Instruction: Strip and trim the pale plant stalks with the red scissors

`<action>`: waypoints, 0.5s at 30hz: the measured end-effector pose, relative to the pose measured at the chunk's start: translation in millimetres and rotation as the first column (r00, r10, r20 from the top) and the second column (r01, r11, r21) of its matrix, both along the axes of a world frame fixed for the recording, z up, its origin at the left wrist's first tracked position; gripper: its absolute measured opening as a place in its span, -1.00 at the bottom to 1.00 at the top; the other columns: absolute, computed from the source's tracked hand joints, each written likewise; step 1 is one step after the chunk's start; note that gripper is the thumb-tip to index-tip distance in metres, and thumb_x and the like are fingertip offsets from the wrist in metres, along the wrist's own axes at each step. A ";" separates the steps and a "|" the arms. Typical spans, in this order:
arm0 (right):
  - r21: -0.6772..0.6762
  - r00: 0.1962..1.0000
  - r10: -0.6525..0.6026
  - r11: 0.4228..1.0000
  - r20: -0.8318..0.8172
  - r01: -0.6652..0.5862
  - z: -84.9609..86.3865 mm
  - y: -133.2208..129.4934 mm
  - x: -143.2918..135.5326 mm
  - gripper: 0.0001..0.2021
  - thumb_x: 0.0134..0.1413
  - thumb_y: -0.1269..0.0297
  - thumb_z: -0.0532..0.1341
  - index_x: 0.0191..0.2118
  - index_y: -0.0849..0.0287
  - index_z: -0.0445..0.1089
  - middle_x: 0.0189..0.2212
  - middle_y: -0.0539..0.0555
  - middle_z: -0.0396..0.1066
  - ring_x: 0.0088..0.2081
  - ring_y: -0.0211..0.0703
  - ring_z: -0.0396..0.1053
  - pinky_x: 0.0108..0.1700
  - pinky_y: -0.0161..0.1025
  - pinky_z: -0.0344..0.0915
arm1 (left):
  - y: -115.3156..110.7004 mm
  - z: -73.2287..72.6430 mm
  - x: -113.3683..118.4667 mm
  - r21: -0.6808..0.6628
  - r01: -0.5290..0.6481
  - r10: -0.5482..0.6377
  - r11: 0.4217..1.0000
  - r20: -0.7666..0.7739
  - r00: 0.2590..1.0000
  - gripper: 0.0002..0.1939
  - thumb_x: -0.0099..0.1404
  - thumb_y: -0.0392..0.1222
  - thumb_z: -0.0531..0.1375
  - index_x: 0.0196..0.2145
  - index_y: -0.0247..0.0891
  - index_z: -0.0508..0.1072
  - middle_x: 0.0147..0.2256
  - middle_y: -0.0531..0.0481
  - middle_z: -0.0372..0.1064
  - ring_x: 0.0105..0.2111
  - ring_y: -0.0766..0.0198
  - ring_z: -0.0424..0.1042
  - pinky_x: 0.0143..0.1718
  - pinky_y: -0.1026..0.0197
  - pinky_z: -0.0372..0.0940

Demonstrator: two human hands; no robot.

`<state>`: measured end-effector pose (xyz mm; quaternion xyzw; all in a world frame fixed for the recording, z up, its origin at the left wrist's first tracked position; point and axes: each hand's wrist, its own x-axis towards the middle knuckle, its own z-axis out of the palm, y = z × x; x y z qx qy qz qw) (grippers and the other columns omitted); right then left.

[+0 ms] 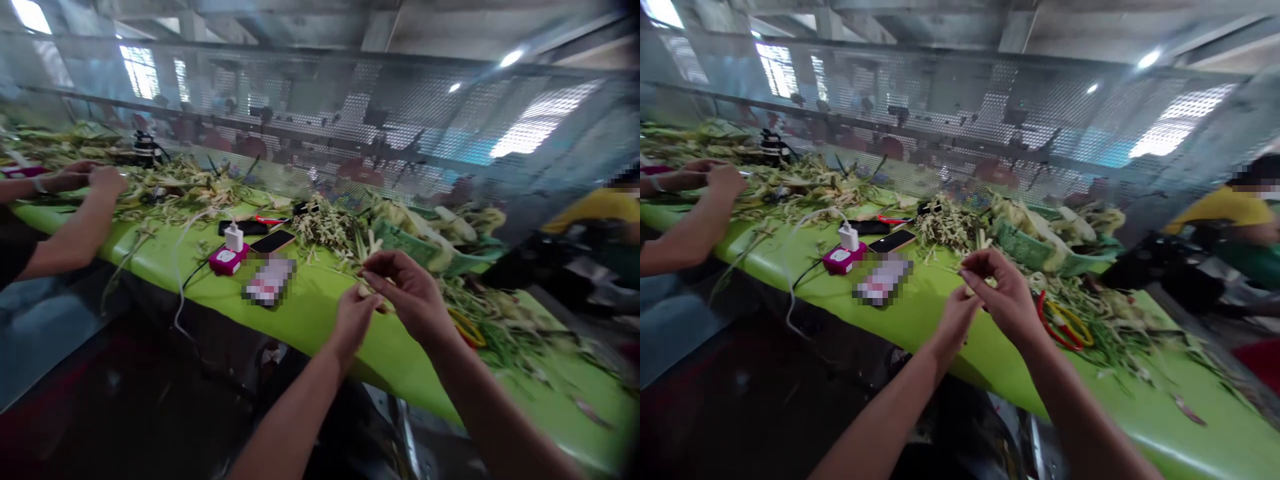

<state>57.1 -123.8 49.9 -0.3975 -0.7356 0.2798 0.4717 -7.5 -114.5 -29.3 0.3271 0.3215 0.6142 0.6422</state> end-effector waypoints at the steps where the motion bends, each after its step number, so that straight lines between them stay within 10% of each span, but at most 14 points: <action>1: 0.011 0.996 -0.072 0.997 -0.057 0.073 -3.4 -2.6 14.7 -0.84 0.05 0.26 0.27 -0.22 0.09 0.35 -0.34 -0.01 0.38 -0.29 -0.20 0.35 -0.21 -0.25 0.26 | -1.8 1.7 -0.8 0.052 0.007 -0.008 0.999 0.009 1.000 -0.87 0.00 -0.24 0.24 -0.58 -0.29 0.33 -0.58 0.09 0.27 -0.52 0.40 0.20 -0.41 0.32 0.16; 7: -0.056 0.965 -0.253 0.967 -0.070 0.250 -38.2 -4.2 70.7 -0.81 -0.02 0.20 0.32 -0.29 0.14 0.38 -0.41 -0.02 0.36 -0.37 -0.22 0.30 -0.27 -0.27 0.24 | -7.9 3.9 -5.4 0.006 0.052 -0.052 0.999 -0.095 0.994 -0.88 0.04 -0.19 0.23 -0.47 -0.29 0.42 -0.60 0.11 0.29 -0.60 0.44 0.10 -0.49 0.34 0.05; 15: -0.231 0.953 -0.185 0.964 -0.239 0.129 -53.2 -4.5 65.4 -0.68 -0.10 0.03 0.33 -0.33 0.18 0.39 -0.42 0.04 0.43 -0.34 -0.12 0.37 -0.21 -0.17 0.30 | -12.6 0.6 -4.1 0.065 0.085 -0.066 0.994 -0.247 0.967 -0.81 0.04 -0.10 0.26 -0.42 -0.29 0.46 -0.62 0.10 0.24 -0.62 0.41 0.14 -0.54 0.33 0.06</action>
